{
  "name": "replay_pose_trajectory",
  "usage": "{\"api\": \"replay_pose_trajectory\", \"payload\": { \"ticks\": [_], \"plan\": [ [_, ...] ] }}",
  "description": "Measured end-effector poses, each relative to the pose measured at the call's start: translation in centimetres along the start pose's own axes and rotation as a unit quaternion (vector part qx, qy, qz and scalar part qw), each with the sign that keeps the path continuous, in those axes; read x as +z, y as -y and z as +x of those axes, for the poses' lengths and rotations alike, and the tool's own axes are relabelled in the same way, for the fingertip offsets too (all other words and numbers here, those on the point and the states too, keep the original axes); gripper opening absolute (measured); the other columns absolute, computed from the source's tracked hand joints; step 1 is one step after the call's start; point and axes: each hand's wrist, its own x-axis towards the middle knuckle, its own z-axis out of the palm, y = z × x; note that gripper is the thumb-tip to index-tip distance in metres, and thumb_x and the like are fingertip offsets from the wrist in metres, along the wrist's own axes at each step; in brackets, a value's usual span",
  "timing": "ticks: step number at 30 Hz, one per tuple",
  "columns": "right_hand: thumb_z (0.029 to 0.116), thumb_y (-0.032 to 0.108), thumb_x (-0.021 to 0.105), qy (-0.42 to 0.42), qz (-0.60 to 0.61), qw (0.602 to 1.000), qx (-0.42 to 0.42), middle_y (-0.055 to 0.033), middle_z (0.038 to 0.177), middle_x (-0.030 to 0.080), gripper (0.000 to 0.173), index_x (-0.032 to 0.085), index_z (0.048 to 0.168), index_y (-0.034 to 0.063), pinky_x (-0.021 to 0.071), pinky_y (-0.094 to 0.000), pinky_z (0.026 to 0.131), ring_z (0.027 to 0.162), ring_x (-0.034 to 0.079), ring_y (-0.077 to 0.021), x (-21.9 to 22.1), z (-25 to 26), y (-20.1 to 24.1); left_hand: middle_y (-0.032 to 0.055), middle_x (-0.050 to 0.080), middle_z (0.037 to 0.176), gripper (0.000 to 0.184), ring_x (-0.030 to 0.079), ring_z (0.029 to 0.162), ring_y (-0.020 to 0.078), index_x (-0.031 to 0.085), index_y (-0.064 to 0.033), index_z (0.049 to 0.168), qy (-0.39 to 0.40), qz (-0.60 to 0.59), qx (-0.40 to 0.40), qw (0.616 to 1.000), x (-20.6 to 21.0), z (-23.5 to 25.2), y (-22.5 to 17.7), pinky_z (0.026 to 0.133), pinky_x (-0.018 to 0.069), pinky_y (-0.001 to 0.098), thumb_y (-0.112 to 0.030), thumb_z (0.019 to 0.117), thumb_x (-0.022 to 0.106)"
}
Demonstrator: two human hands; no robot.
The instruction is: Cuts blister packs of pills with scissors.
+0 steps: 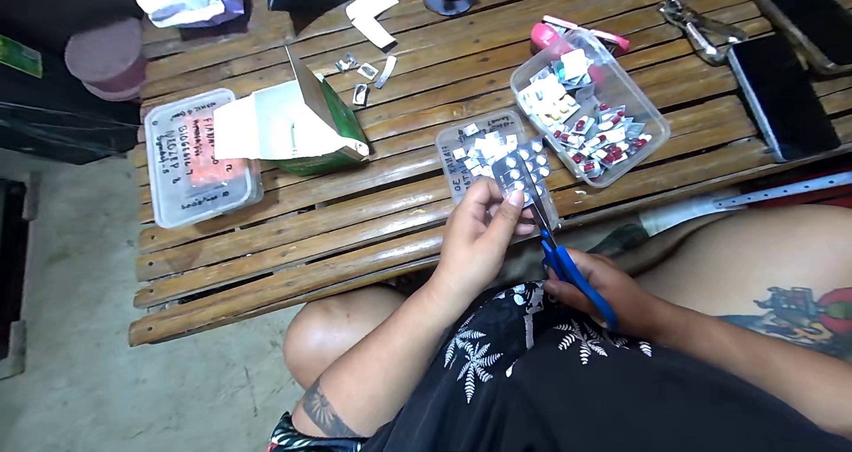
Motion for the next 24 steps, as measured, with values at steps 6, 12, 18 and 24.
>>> {"api": "replay_pose_trajectory", "payload": {
  "ticks": [6, 12, 18, 24],
  "plan": [
    [0.0961, 0.041, 0.065, -0.011, -0.001, 1.000, 0.004, 0.0120, 0.068, 0.051, 0.028, 0.058, 0.086, 0.0166, 0.0395, -0.0132, 0.055, 0.060, 0.048, 0.0058, 0.00, 0.01, 0.02, 0.0078, 0.066, 0.099, 0.009, 0.072, 0.084, 0.0166, 0.056, -0.0053, 0.109, -0.002, -0.008, -0.006, 1.000, 0.00, 0.04, 0.05, 0.076, 0.0642, 0.0350, -0.012, 0.1071, 0.050],
    [0.0964, 0.041, 0.065, -0.008, -0.002, 1.000, 0.023, 0.0117, 0.066, 0.050, 0.028, 0.057, 0.085, 0.0172, 0.0385, -0.0143, 0.053, 0.058, 0.047, 0.0048, -0.10, 0.11, 0.06, 0.0081, 0.065, 0.102, 0.008, 0.072, 0.088, 0.0171, 0.056, -0.0050, 0.109, -0.008, -0.022, -0.025, 0.999, -0.04, 0.15, 0.15, 0.079, 0.0640, 0.0358, -0.010, 0.1070, 0.050],
    [0.0964, 0.041, 0.064, -0.002, -0.011, 0.999, 0.033, 0.0115, 0.067, 0.051, 0.027, 0.058, 0.086, 0.0168, 0.0390, -0.0145, 0.053, 0.058, 0.048, 0.0045, -0.23, 0.23, 0.18, 0.0078, 0.066, 0.102, 0.008, 0.072, 0.088, 0.0165, 0.056, -0.0054, 0.108, -0.018, -0.023, -0.035, 0.999, 0.03, 0.14, 0.03, 0.080, 0.0637, 0.0354, -0.010, 0.1072, 0.049],
    [0.0965, 0.041, 0.064, 0.000, -0.015, 0.999, 0.044, 0.0115, 0.068, 0.052, 0.027, 0.059, 0.087, 0.0167, 0.0403, -0.0144, 0.055, 0.059, 0.049, 0.0044, -0.24, 0.32, 0.32, 0.0087, 0.067, 0.102, 0.009, 0.072, 0.090, 0.0177, 0.057, -0.0046, 0.108, -0.023, -0.018, -0.044, 0.999, -0.08, 0.19, -0.15, 0.081, 0.0639, 0.0365, -0.010, 0.1071, 0.050]
  ]
}}
